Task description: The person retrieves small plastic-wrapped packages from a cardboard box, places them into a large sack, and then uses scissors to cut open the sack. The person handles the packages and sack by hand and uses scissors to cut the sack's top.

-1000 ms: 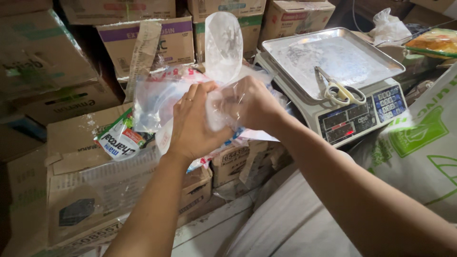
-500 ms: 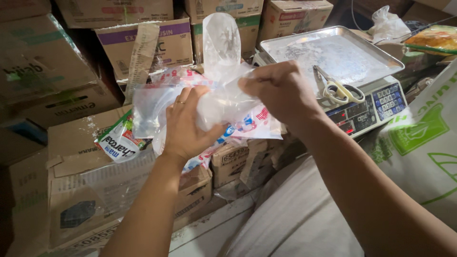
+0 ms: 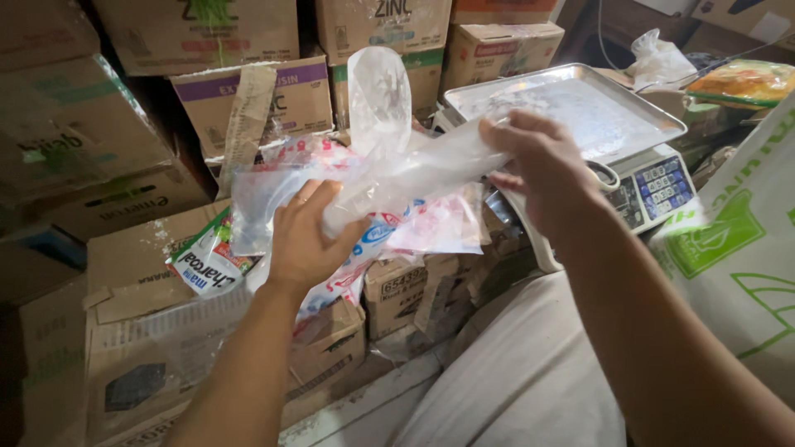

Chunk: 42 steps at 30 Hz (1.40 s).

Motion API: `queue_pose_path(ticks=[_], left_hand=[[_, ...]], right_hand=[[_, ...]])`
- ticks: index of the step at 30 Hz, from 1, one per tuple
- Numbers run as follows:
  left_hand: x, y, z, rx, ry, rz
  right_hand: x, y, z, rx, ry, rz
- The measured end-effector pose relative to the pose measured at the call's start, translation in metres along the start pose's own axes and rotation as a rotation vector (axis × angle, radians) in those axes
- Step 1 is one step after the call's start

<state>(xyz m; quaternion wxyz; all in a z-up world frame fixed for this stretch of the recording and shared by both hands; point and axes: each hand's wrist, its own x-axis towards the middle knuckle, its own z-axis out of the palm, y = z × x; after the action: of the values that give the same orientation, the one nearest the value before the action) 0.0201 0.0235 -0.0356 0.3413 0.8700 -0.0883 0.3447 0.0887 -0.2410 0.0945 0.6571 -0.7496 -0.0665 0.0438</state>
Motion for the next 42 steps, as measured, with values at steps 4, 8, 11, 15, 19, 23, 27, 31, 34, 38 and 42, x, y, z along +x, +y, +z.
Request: queue_pose_path(ticks=[4,8,11,15,19,23,27,31,34,38,42], left_hand=[[-0.002,-0.001,0.009,0.08,0.06,0.1],[-0.001,-0.003,0.015,0.093,0.023,0.076],[-0.003,-0.009,0.016,0.096,-0.006,0.038],[-0.006,-0.021,0.012,0.074,0.037,0.076],[-0.005,-0.029,0.016,0.097,0.031,0.078],[-0.006,-0.034,0.015,0.06,-0.076,-0.043],[-0.004,-0.034,0.013,0.091,0.004,0.072],[-0.004,-0.027,0.007,0.052,-0.018,0.006],[-0.005,-0.021,0.002,0.073,-0.047,-0.04],[-0.006,-0.029,-0.003,0.08,-0.052,-0.044],[-0.01,-0.052,-0.006,0.152,-0.062,-0.175]], right_hand=[[0.01,0.021,0.009,0.084,-0.021,0.125],[0.011,0.039,0.024,-0.158,-0.137,0.018],[0.009,0.047,0.032,0.135,-0.166,-0.061],[0.013,0.042,0.025,0.144,0.041,-0.025],[0.011,0.036,0.002,0.212,0.117,-0.026],[0.011,0.03,-0.014,0.252,0.147,-0.057],[0.007,0.027,-0.03,0.3,0.184,-0.042],[0.01,0.024,-0.043,0.385,0.228,-0.038],[0.015,0.025,-0.062,0.422,0.298,-0.022],[0.021,0.029,-0.092,0.556,0.285,-0.05],[0.012,0.043,-0.12,-0.135,0.227,-0.419]])
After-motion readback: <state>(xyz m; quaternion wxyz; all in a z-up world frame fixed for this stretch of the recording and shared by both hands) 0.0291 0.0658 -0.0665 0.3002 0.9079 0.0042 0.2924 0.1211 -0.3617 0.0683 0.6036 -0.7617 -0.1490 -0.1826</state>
